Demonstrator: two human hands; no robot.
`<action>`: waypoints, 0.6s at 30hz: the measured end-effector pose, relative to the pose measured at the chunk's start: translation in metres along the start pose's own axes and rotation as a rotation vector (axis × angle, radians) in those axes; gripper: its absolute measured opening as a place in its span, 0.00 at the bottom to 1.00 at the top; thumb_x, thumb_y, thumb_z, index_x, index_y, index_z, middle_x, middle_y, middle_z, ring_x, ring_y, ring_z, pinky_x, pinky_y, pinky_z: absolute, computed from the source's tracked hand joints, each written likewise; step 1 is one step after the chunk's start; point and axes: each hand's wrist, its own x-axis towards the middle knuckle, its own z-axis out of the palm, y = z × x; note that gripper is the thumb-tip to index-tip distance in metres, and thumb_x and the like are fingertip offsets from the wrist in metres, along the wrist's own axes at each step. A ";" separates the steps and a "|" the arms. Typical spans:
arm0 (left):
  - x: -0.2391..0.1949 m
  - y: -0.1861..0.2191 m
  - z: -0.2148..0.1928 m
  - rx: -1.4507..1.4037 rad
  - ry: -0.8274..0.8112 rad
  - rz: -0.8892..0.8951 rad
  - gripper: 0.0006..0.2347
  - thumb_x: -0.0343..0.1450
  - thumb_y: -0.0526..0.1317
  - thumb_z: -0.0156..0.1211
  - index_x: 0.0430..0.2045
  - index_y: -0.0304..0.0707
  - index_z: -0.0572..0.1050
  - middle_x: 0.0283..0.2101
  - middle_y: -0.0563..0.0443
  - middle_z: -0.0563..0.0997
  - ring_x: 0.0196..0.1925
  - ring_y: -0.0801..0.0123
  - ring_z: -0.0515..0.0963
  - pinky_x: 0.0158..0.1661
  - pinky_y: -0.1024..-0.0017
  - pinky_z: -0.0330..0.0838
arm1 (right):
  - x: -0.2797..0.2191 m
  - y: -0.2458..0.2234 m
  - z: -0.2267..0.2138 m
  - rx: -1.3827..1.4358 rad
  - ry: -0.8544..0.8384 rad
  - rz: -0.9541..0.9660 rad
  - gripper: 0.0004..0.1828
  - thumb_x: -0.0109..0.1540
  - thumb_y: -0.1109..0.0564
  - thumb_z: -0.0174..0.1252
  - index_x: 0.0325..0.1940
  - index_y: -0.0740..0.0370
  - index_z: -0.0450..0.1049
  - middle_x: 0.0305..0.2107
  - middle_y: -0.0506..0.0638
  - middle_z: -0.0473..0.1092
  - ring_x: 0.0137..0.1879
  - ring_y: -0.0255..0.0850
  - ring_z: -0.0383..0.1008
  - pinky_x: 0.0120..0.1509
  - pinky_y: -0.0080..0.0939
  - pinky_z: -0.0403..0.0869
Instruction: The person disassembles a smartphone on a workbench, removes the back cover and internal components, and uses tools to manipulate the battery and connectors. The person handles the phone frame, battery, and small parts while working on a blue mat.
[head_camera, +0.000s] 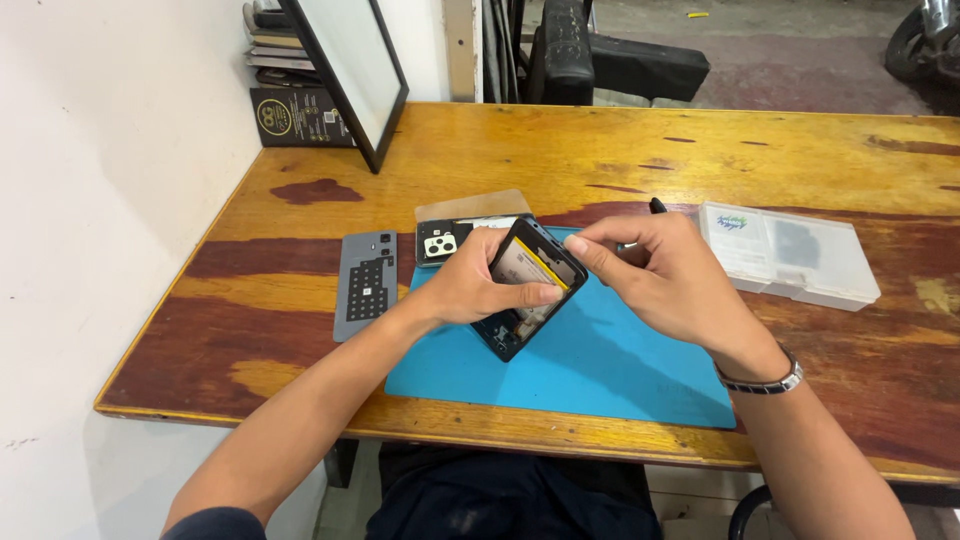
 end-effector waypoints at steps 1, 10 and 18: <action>0.001 0.001 0.000 0.001 -0.004 0.008 0.16 0.67 0.41 0.74 0.43 0.33 0.78 0.41 0.53 0.84 0.42 0.79 0.81 0.47 0.76 0.78 | 0.000 0.000 0.000 0.006 -0.002 -0.004 0.11 0.65 0.54 0.60 0.42 0.63 0.84 0.14 0.40 0.66 0.21 0.25 0.55 0.22 0.33 0.55; 0.000 0.008 0.006 0.084 -0.035 0.068 0.15 0.68 0.40 0.74 0.44 0.32 0.78 0.41 0.53 0.84 0.43 0.79 0.80 0.47 0.77 0.77 | 0.002 0.001 -0.001 0.023 0.001 -0.079 0.11 0.65 0.55 0.60 0.44 0.64 0.83 0.19 0.42 0.73 0.24 0.24 0.61 0.24 0.31 0.62; 0.000 0.008 0.005 0.113 -0.031 0.066 0.17 0.68 0.43 0.74 0.45 0.32 0.79 0.40 0.55 0.83 0.41 0.80 0.80 0.45 0.78 0.77 | 0.002 0.002 -0.012 -0.103 -0.019 -0.216 0.09 0.63 0.58 0.63 0.45 0.61 0.84 0.22 0.46 0.77 0.25 0.27 0.66 0.26 0.32 0.63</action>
